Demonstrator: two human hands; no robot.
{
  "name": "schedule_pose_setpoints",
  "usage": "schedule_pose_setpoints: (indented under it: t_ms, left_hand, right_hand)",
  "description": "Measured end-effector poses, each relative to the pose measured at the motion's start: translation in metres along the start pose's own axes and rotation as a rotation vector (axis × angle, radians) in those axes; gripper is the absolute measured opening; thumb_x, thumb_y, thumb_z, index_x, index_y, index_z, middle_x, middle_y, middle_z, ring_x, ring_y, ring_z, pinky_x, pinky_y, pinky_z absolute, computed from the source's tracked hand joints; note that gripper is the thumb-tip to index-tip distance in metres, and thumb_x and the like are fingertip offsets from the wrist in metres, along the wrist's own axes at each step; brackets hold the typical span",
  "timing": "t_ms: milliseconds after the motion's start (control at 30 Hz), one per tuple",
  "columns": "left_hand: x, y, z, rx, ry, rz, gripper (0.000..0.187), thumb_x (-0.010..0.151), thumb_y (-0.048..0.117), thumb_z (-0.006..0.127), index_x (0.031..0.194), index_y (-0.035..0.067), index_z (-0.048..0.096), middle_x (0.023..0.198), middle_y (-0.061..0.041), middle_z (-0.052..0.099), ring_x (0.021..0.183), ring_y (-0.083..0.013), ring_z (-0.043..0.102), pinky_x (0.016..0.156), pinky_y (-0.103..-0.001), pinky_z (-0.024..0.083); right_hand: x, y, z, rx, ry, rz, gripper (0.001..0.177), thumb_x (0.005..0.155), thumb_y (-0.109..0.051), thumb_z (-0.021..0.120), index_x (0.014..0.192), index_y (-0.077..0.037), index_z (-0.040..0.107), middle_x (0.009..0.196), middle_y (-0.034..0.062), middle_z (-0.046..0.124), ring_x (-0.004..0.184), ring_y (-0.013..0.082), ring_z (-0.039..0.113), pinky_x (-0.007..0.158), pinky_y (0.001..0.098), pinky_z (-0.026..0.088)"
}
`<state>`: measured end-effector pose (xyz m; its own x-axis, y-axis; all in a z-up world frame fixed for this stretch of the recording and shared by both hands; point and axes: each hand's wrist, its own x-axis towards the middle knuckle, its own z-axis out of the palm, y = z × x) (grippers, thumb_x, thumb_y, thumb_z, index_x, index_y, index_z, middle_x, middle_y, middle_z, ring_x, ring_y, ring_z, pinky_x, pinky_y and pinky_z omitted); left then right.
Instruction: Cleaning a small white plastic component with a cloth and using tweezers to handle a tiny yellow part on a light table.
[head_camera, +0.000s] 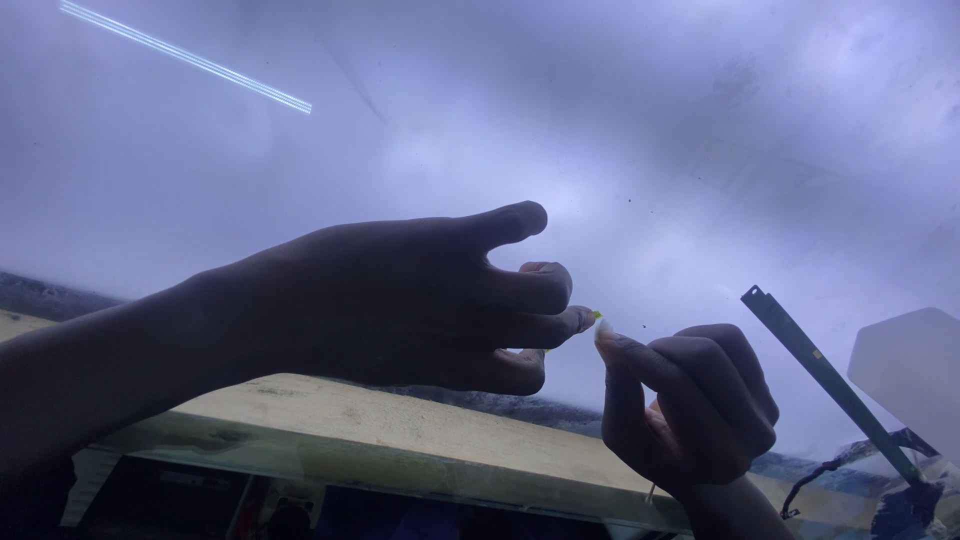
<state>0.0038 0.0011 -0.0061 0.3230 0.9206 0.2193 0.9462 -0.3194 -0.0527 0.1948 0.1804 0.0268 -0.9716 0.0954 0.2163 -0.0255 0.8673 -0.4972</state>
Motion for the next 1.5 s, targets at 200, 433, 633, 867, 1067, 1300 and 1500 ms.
schedule_pose_setpoints:
  t_ms: [200,433,633,867,1067,1300,1500]
  left_hand:
    - [0.001,0.001,0.001,-0.065,0.022,0.017,0.056,0.079,0.052,0.065,0.131,0.039,0.047,0.119,0.010,0.046,0.129,-0.0089,0.035,0.121,-0.051,0.008]
    - [0.001,0.002,0.002,-0.083,0.039,-0.009,0.054,0.085,0.051,0.063,0.135,0.039,0.046,0.118,0.009,0.043,0.125,-0.0064,0.040,0.122,-0.049,0.007]
    - [0.001,0.000,-0.001,-0.050,-0.002,0.031,0.057,0.074,0.053,0.068,0.127,0.044,0.047,0.120,0.011,0.048,0.131,-0.0096,0.034,0.121,-0.052,0.008]
    - [0.002,-0.002,-0.005,0.025,-0.004,0.046,0.098,0.058,0.042,0.076,0.149,0.033,0.041,0.109,0.003,0.043,0.119,-0.0086,0.037,0.118,-0.050,0.012]
    - [0.009,-0.010,-0.012,-0.020,0.052,0.080,0.045,0.073,0.036,0.072,0.112,0.033,0.049,0.115,0.000,0.045,0.115,-0.0068,0.040,0.116,-0.047,0.016]
    - [0.010,-0.017,-0.015,-0.024,0.285,0.057,0.023,0.091,0.012,0.071,0.087,0.021,0.050,0.080,0.002,0.048,0.090,-0.0093,0.049,0.091,-0.030,0.045]
    - [0.004,-0.024,-0.022,0.008,0.348,-0.041,0.027,0.092,0.010,0.073,0.090,0.022,0.049,0.078,0.009,0.055,0.088,-0.0097,0.054,0.089,-0.027,0.046]
  right_hand:
    - [-0.001,0.000,-0.001,0.018,0.005,0.026,0.017,0.085,0.013,0.069,0.080,-0.004,0.068,0.060,0.0037,0.051,0.054,0.0190,0.043,0.051,0.0273,0.034]
    - [0.001,0.000,0.001,0.024,0.020,0.031,0.017,0.085,0.013,0.067,0.078,-0.003,0.068,0.059,0.0037,0.049,0.053,0.0189,0.041,0.050,0.0274,0.033]
    - [0.002,-0.001,-0.001,0.023,-0.014,0.051,0.016,0.086,0.011,0.072,0.081,-0.005,0.068,0.062,0.0040,0.052,0.056,0.0202,0.042,0.052,0.0291,0.033]
    - [-0.005,0.002,-0.004,0.076,0.107,0.164,0.015,0.081,0.010,0.073,0.074,0.001,0.064,0.058,0.0076,0.043,0.054,0.0209,0.042,0.055,0.0308,0.033]
    - [-0.015,0.013,-0.002,0.286,0.263,0.364,0.010,0.085,-0.002,0.067,0.080,-0.001,0.058,0.069,0.0105,0.054,0.060,0.0202,0.050,0.066,0.0332,0.039]
    - [-0.004,0.000,-0.008,0.785,0.124,0.367,0.004,0.101,-0.011,0.042,0.099,-0.013,0.039,0.105,0.0145,0.051,0.100,0.0317,0.062,0.097,0.0466,0.058]
    - [-0.019,-0.030,-0.021,0.917,-0.183,0.330,0.007,0.102,-0.010,0.038,0.096,-0.012,0.041,0.114,0.0131,0.050,0.116,0.0336,0.059,0.115,0.0562,0.044]
